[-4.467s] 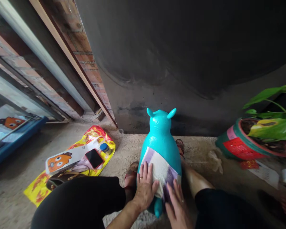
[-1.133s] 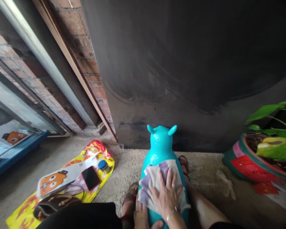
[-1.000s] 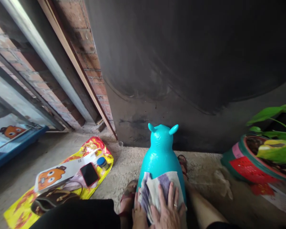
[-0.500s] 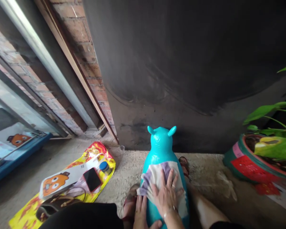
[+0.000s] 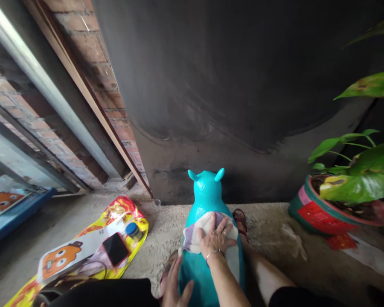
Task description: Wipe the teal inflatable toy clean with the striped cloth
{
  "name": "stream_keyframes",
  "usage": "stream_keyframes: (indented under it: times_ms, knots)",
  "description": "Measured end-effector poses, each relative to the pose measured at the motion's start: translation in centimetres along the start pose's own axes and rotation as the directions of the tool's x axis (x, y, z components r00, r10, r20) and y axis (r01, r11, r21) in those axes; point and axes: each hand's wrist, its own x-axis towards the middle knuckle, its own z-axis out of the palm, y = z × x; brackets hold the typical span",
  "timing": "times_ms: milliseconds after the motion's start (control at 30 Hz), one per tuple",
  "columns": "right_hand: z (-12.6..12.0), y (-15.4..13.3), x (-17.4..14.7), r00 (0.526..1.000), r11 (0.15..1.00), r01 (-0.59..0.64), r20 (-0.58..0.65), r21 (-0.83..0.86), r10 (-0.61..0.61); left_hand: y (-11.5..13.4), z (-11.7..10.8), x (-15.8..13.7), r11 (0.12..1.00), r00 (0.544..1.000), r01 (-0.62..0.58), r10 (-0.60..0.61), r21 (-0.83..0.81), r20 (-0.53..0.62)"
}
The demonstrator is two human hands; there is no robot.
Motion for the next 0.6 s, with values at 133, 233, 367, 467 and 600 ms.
stream_keyframes:
  times_ms: [133, 233, 367, 467, 600]
  knots:
    - [1.6, 0.6, -5.2, 0.998, 0.998, 0.055, -0.026, -0.007, -0.055, 1.8, -0.9, 0.5, 0.99, 0.981, -0.061, 0.036, -0.125, -0.189]
    - [3.7, 3.6, -9.2, 0.996, 0.992, 0.09, -0.027, 0.088, -0.088, 2.5, -0.2, 0.6, 0.992, 0.982, -0.124, 0.118, -0.031, -0.15]
    - [6.0, 10.9, -9.0, 0.99, 0.904, 0.136, -0.018, 0.406, -0.141, 2.2, 2.8, -0.3, 0.945, 0.978, -0.206, 0.188, 0.256, 0.09]
    - [6.6, 13.9, -7.0, 0.99, 0.885, 0.105, 0.036, 0.454, -0.136, 2.8, 5.1, 0.2, 0.848, 0.988, -0.143, 0.091, 0.511, 0.125]
    - [4.3, 10.1, -4.2, 0.989, 0.953, -0.006, 0.14, 0.303, -0.039, 6.1, 6.0, 5.2, 0.789, 0.972, -0.121, -0.028, 0.602, 0.233]
